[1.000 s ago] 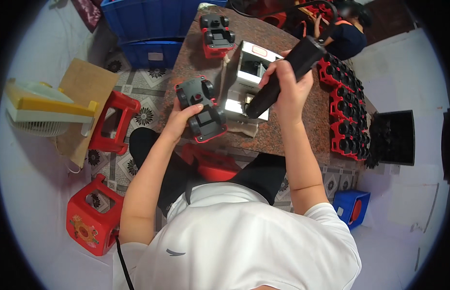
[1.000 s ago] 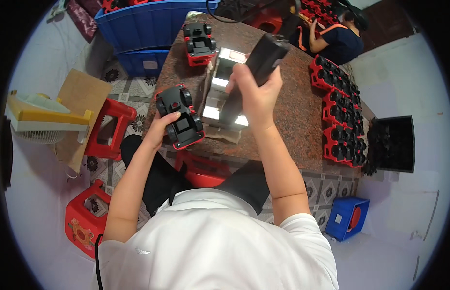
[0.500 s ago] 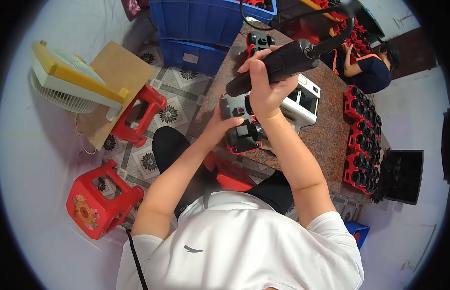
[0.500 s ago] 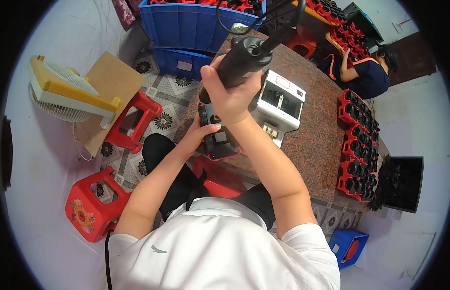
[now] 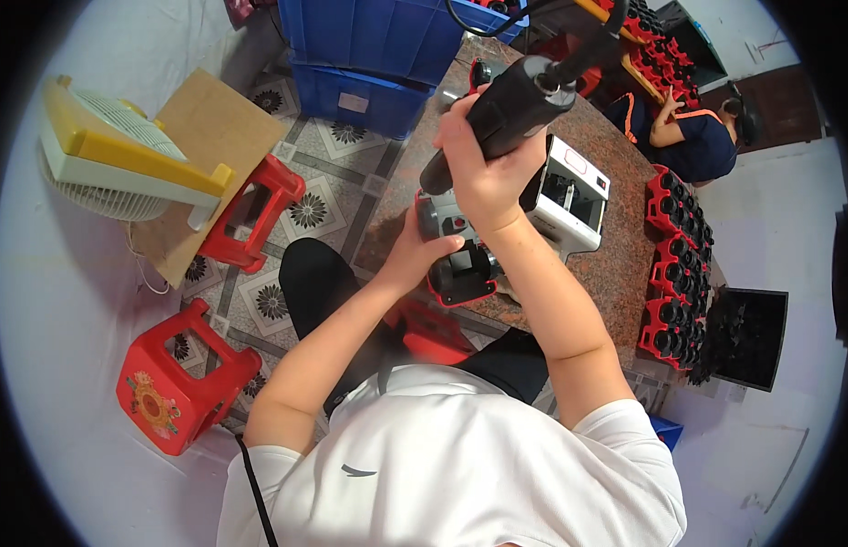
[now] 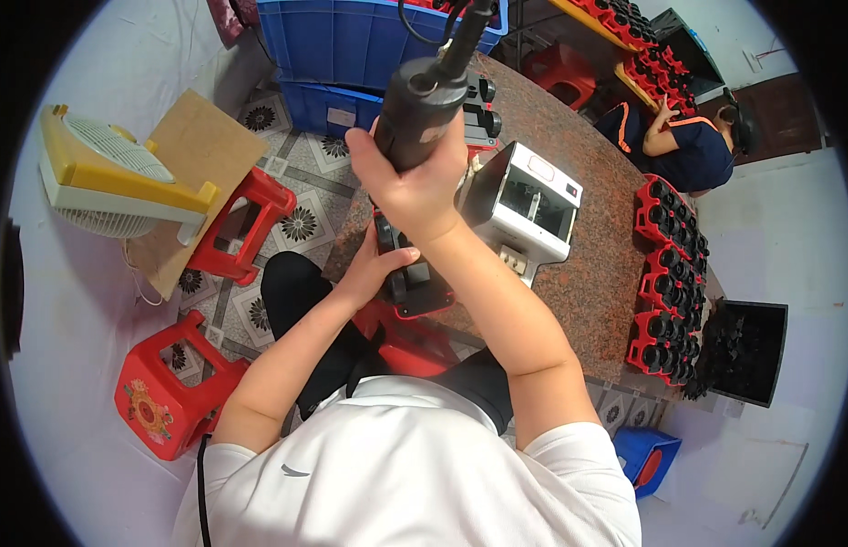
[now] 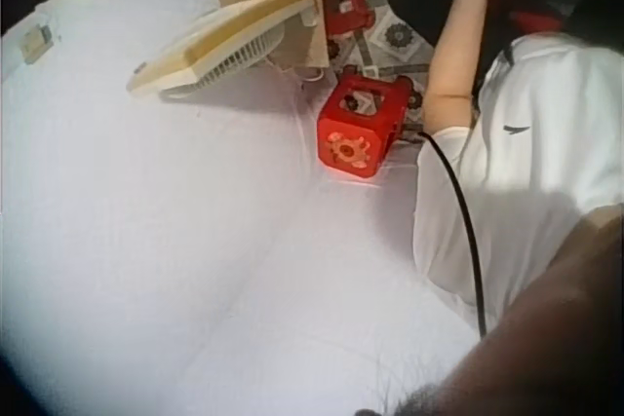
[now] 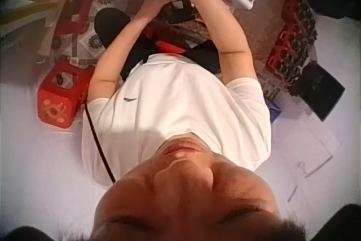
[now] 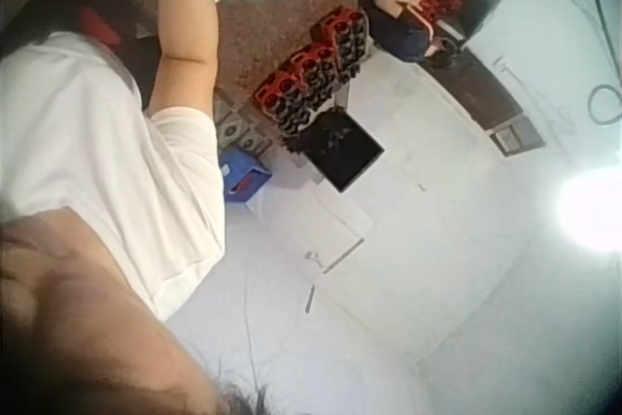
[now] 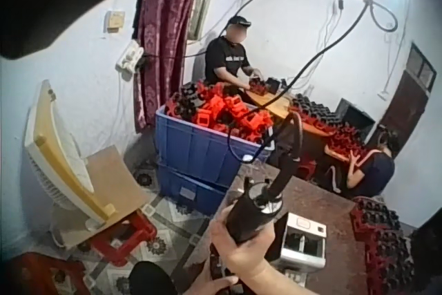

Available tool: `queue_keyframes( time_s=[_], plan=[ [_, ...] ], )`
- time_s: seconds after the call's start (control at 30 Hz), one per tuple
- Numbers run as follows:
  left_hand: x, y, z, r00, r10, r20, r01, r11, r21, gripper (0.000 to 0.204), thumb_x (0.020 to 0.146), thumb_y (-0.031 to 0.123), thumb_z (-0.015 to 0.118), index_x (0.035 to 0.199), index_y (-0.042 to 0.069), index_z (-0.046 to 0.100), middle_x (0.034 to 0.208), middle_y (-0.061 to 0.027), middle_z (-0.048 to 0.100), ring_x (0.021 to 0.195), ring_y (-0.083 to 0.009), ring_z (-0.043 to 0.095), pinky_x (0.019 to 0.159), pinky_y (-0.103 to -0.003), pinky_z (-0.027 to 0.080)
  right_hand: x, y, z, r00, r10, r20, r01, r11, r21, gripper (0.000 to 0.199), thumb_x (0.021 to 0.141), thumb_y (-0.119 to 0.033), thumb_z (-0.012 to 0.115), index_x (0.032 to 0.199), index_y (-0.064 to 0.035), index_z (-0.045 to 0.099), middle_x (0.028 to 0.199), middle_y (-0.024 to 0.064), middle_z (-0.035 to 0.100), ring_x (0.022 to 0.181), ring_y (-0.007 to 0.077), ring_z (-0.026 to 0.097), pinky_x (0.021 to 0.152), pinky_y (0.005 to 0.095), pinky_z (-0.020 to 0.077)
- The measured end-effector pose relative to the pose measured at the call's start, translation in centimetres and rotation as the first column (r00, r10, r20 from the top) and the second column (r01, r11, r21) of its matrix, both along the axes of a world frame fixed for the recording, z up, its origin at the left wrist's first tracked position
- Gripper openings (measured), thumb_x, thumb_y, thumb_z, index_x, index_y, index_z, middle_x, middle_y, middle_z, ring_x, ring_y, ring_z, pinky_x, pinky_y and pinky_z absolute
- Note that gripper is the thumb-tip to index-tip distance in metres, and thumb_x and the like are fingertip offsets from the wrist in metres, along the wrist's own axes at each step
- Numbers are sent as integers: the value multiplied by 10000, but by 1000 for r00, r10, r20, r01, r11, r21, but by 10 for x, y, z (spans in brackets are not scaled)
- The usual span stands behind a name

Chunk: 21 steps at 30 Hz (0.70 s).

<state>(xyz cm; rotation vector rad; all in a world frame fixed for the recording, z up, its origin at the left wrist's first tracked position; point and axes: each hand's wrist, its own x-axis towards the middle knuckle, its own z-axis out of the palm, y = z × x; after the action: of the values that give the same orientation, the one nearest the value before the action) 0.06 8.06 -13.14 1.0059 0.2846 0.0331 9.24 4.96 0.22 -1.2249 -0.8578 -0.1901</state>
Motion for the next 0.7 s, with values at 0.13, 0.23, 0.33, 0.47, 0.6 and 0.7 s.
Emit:
queue_keyframes(
  time_s=[0.13, 0.23, 0.33, 0.47, 0.6, 0.7],
  plan=[
    [0, 0, 0, 1000, -10, 30, 10, 1000, 3, 799, 728, 119, 695, 1382, 41, 242, 1225, -99, 482, 1150, -180, 469, 991, -336, 375, 2, 1, -1, 995, -55, 81, 65, 990, -124, 256, 748, 67, 642, 940, 3, 485, 749, 41, 595, 584, 111, 583, 536, 235, 474],
    [1, 3, -5, 999, -41, 23, 40, 999, 27, 805, 730, 119, 688, 1393, 57, 234, 1242, -89, 467, 1164, -179, 457, 992, -330, 373, -4, 9, 2, 995, -12, -100, 0, 993, -118, 429, 654, -101, 782, 969, -19, 503, 734, 31, 588, 646, 85, 546, 603, 252, 470],
    [-1, -2, 6, 998, -55, -3, 55, 998, -2, 782, 735, 133, 684, 1384, 69, 253, 1255, -82, 451, 1173, -180, 448, 989, -327, 372, 3, 5, 14, 991, 75, -107, -89, 986, -138, 428, 655, -117, 785, 967, -28, 504, 721, 17, 571, 649, 66, 524, 577, 247, 452],
    [-6, 2, 12, 990, -121, -70, 118, 992, -53, 742, 746, 151, 684, 1354, 64, 269, 1226, -90, 465, 1120, -194, 491, 940, -339, 413, -10, -23, 38, 987, 87, -132, -79, 995, 63, 427, 710, -46, 731, 1035, -14, 456, 743, 29, 579, 628, 91, 562, 583, 244, 475],
    [-1, 11, 1, 975, -98, -198, 113, 991, 67, 721, 742, 174, 697, 1324, 48, 292, 1202, -108, 493, 1099, -214, 522, 912, -360, 443, -14, -73, 78, 996, 47, -76, -30, 976, 214, 370, 843, -203, 645, 1089, -24, 434, 791, 88, 574, 616, 151, 570, 570, 291, 497],
    [22, 48, -20, 992, -57, -111, 55, 998, -27, 654, 743, 186, 706, 1274, 36, 356, 1164, -116, 534, 1066, -237, 561, 861, -384, 498, -32, -125, 72, 998, 8, -67, 8, 971, 237, 442, 816, -188, 683, 1123, -24, 411, 791, 75, 563, 635, 145, 566, 564, 279, 489]
  ],
)
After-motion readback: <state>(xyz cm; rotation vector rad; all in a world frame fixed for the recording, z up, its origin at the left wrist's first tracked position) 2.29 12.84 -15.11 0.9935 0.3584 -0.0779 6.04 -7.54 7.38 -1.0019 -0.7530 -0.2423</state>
